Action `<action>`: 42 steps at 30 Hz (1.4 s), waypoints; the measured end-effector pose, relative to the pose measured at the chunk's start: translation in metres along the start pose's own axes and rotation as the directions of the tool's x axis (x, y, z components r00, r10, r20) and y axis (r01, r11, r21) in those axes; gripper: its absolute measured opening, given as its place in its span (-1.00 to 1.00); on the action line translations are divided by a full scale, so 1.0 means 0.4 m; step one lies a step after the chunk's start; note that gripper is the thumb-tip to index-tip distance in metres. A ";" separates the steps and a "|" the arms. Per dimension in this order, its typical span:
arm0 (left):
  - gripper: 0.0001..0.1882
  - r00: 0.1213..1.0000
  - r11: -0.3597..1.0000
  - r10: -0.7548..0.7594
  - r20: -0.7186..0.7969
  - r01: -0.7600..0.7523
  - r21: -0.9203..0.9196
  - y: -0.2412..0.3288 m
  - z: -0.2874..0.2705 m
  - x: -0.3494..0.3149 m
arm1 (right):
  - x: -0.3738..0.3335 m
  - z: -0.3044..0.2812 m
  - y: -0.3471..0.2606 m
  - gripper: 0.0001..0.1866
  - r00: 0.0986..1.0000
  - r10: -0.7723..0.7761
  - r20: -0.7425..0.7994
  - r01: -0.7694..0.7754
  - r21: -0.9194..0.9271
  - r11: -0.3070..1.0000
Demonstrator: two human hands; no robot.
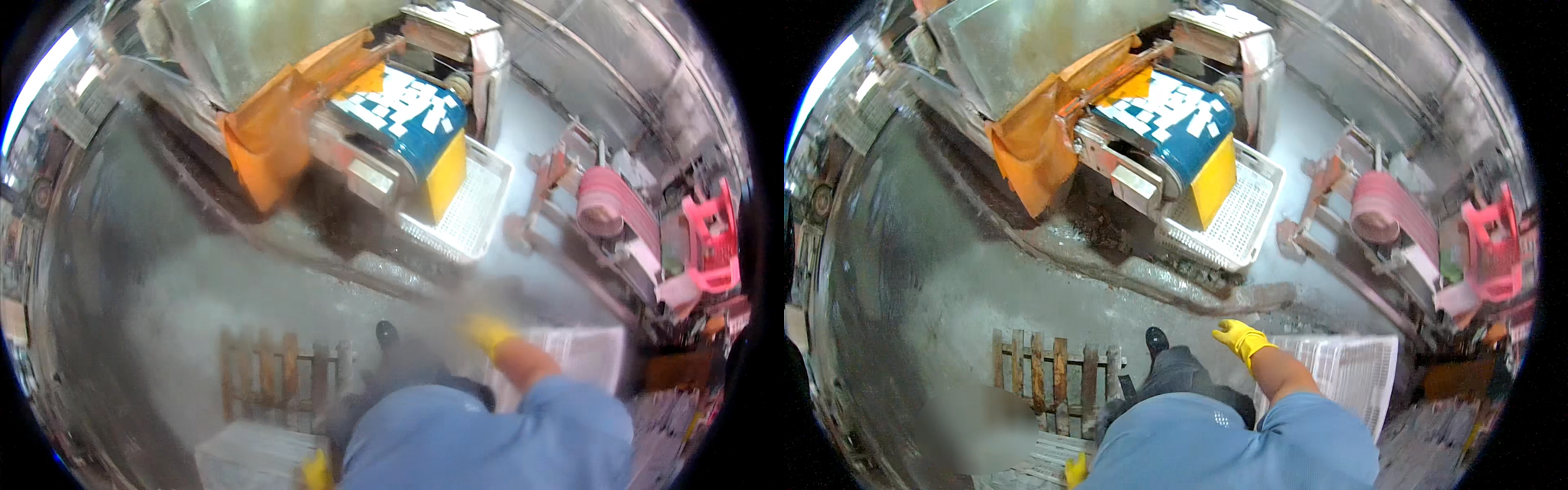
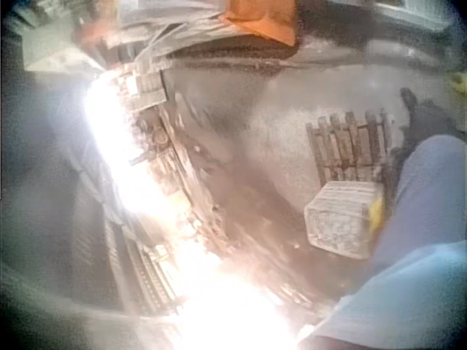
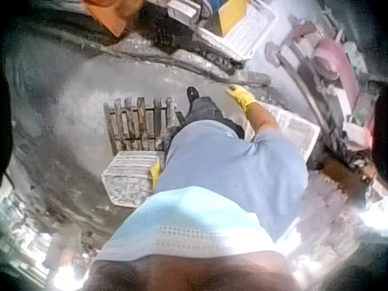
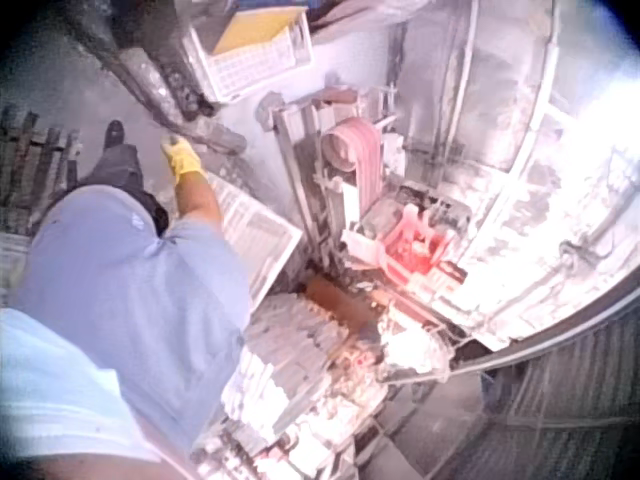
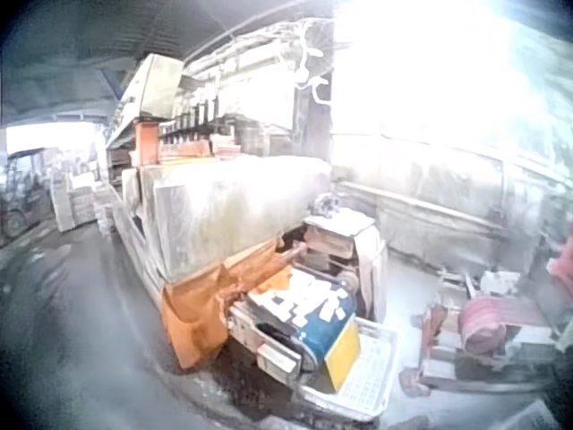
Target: The person wearing yellow gloves sorts small white rectangular pieces from a metal trough into a white plastic basket. They repeatedly scoop the pieces by hand and transfer them into the basket, which is placed on a blue barrel. The person then empties the basket into a larger container and returns to the trough to continue sorting.
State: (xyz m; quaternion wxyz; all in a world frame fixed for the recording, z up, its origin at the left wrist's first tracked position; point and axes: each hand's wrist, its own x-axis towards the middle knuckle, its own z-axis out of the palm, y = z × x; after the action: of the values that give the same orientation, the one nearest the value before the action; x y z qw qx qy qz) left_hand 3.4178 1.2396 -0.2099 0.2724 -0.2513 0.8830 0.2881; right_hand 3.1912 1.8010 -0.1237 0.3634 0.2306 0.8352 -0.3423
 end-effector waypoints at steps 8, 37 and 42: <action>-0.21 0.991 0.991 0.130 0.026 -0.129 -0.016 0.451 -0.157 0.215 | 0.269 -0.053 0.024 -0.23 0.954 -0.250 -0.166 0.277 0.165 0.946; -0.28 0.993 0.983 -0.116 -0.022 0.118 0.138 0.346 -0.899 0.999 | 0.679 -0.161 -2.054 -0.55 0.571 -0.821 0.006 0.321 -0.922 0.216; -0.25 0.906 0.991 0.032 -0.422 -0.083 -0.104 0.546 -1.078 1.364 | 0.924 -0.271 -2.416 -0.29 0.067 -0.850 -0.522 0.676 -0.603 0.424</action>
State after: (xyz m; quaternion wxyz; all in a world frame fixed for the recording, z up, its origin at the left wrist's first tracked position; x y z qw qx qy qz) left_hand 2.7460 0.9592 -0.1747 0.0523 -0.2970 0.9090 0.2878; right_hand 2.2973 1.2943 0.0387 -0.2569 -0.1613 0.9180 -0.2554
